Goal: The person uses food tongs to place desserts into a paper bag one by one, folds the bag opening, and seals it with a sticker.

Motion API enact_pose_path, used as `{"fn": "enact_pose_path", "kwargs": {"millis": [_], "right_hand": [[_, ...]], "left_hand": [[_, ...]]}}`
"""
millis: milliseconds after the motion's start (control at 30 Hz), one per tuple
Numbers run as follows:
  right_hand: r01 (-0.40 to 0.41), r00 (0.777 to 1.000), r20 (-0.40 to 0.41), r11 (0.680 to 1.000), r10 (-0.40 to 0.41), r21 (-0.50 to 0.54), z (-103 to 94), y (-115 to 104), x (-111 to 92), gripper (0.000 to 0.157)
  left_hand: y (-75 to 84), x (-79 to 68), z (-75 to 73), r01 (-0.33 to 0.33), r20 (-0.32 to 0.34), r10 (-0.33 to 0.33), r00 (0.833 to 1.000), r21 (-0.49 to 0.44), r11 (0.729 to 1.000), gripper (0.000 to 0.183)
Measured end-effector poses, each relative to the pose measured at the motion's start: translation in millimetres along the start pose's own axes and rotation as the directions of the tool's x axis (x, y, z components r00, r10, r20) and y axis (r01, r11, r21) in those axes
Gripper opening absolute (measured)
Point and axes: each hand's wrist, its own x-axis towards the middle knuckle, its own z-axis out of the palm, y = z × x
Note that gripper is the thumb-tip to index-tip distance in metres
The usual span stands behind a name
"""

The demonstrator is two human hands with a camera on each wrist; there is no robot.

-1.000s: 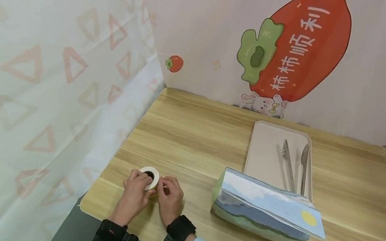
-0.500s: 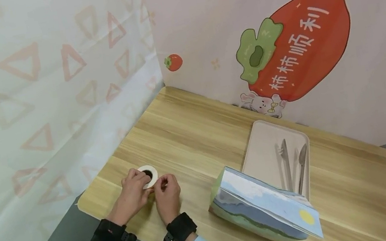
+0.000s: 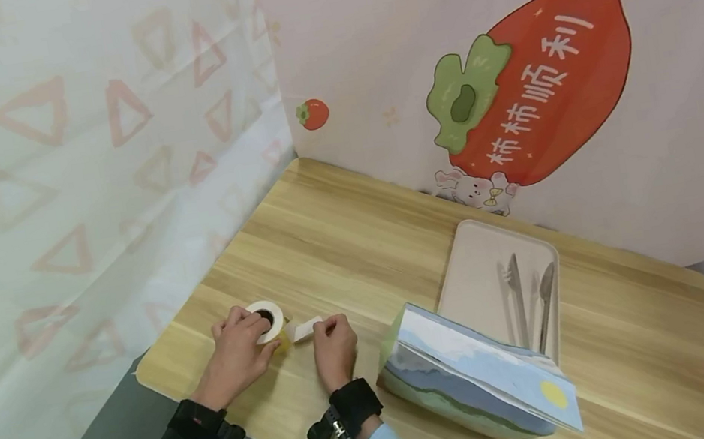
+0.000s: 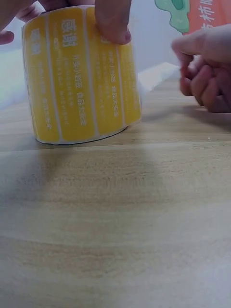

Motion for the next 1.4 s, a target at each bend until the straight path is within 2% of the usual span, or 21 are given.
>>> {"fn": "enact_pose_path", "kwargs": {"millis": [167,267,400,500,567,767,933,1100,1267,1333,1400], "right_hand": [[-0.042,0.997,-0.064,0.997,0.046,0.064,-7.0,2.6,6.2,0.014],[-0.050,0.995,-0.076,0.990,0.061,0.134,-9.7,-2.0,6.8,0.011],[-0.014,0.999,-0.041,0.967,0.025,0.254,-15.9,-12.1,5.6,0.010],[0.024,1.000,0.010,0.939,-0.030,0.344,-20.4,-20.1,2.8,0.013],[0.036,0.997,0.044,0.923,-0.057,0.382,-23.5,-25.2,1.3,0.013],[0.059,0.987,0.117,0.920,-0.113,0.387,-32.9,-43.5,-6.0,0.013],[0.063,0.968,0.198,0.912,-0.155,0.404,-37.3,-56.3,-15.8,0.012],[0.076,0.964,0.204,0.910,-0.172,0.408,-42.3,-64.0,-18.7,0.013],[0.151,0.948,0.198,0.900,-0.249,0.408,-50.1,-65.4,-20.2,0.010],[0.201,0.935,0.197,0.898,-0.296,0.392,-55.6,-66.3,-20.4,0.005],[0.282,0.910,0.197,0.892,-0.365,0.352,-62.4,-68.6,-19.7,0.012]], "left_hand": [[-2.9,-0.3,3.1,-0.023,-0.043,0.023,0.999,0.011,1.000,0.024],[-3.7,-0.6,5.2,-0.027,-0.065,0.028,0.997,0.017,0.999,0.021],[0.8,0.8,5.4,-0.010,-0.069,0.010,0.998,0.011,1.000,0.024],[8.4,1.0,0.2,0.013,-0.093,-0.015,0.996,-0.014,1.000,0.034],[16.6,2.5,-4.6,0.002,-0.120,-0.006,0.993,-0.034,0.999,0.044],[42.9,15.8,-11.1,-0.094,-0.153,0.088,0.984,-0.035,0.995,0.049],[52.6,21.9,-10.2,-0.050,-0.185,0.046,0.982,-0.017,0.999,0.038],[56.4,23.1,-12.3,-0.035,-0.201,0.031,0.979,-0.015,0.999,0.026],[57.2,24.5,-19.0,-0.038,-0.215,0.020,0.976,-0.080,0.996,0.016],[56.3,25.5,-23.2,-0.038,-0.210,0.007,0.978,-0.143,0.989,0.013],[55.1,26.9,-27.8,-0.051,-0.196,0.009,0.981,-0.213,0.976,0.013]]}}
